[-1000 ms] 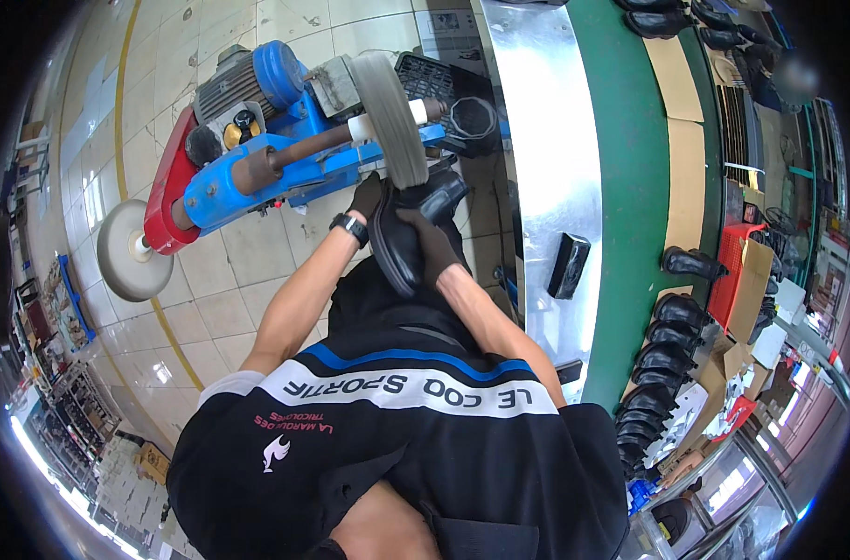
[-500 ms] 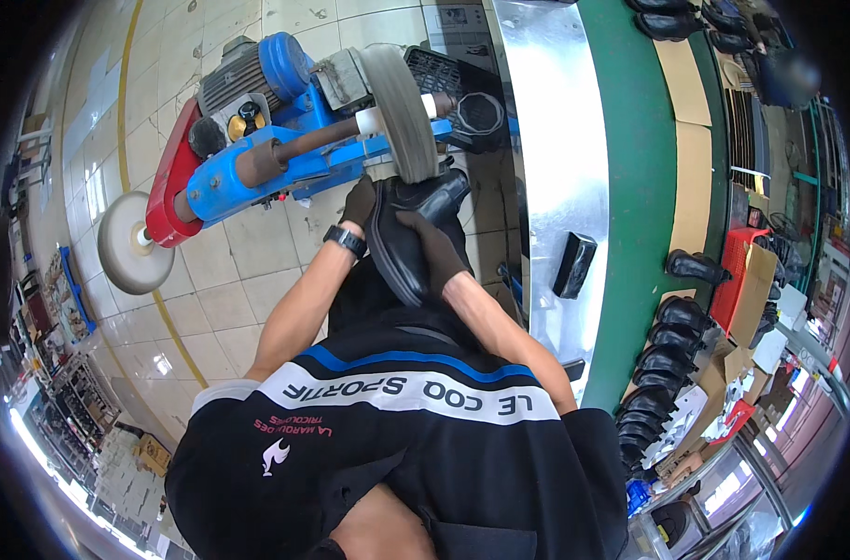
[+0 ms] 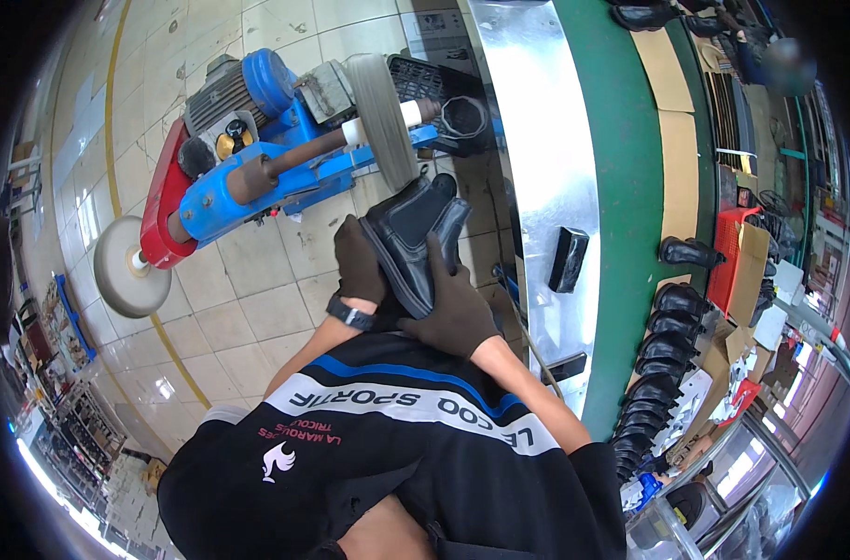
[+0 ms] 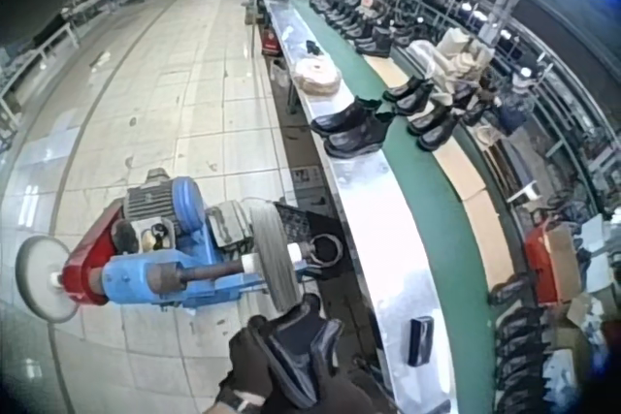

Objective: Polishing the soles and sides of black boots using a rotary brush machine.

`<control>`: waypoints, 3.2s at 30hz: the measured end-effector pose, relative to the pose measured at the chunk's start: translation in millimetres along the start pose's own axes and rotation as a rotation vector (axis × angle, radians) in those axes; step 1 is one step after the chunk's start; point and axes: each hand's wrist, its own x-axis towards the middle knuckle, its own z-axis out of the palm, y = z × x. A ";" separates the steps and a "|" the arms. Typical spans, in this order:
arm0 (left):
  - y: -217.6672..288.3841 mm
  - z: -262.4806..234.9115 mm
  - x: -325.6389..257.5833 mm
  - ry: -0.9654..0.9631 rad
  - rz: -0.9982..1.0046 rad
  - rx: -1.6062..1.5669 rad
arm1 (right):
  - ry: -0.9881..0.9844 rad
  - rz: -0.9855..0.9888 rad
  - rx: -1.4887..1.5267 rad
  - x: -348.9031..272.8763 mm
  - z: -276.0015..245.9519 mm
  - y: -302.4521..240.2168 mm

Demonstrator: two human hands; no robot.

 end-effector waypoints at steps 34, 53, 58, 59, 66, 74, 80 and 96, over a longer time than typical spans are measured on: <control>4.2 16.7 78.8 -0.586 1.108 0.591 | 0.434 -0.115 1.220 72.2 31.0 82.7; -23.9 38.7 101.1 -0.688 1.061 0.429 | 0.373 -0.100 1.410 120.6 39.9 114.3; -32.0 35.2 102.6 -0.615 1.051 0.446 | 0.391 -0.154 1.252 126.2 33.7 116.1; -19.2 26.6 93.9 -0.765 0.858 0.308 | 0.372 -0.222 1.134 128.7 31.6 113.8; -59.9 -10.1 108.0 -1.048 -0.130 -0.408 | -0.013 0.161 1.303 124.3 6.2 59.8; -92.4 -0.6 146.2 -0.721 0.220 0.030 | -0.177 0.087 1.681 188.7 17.7 52.6; -134.1 9.3 185.3 -0.768 0.149 0.134 | -0.257 0.143 1.794 207.6 21.6 44.7; -93.9 -10.2 208.0 -0.960 0.510 1.272 | -0.370 -0.435 0.992 294.4 56.3 83.9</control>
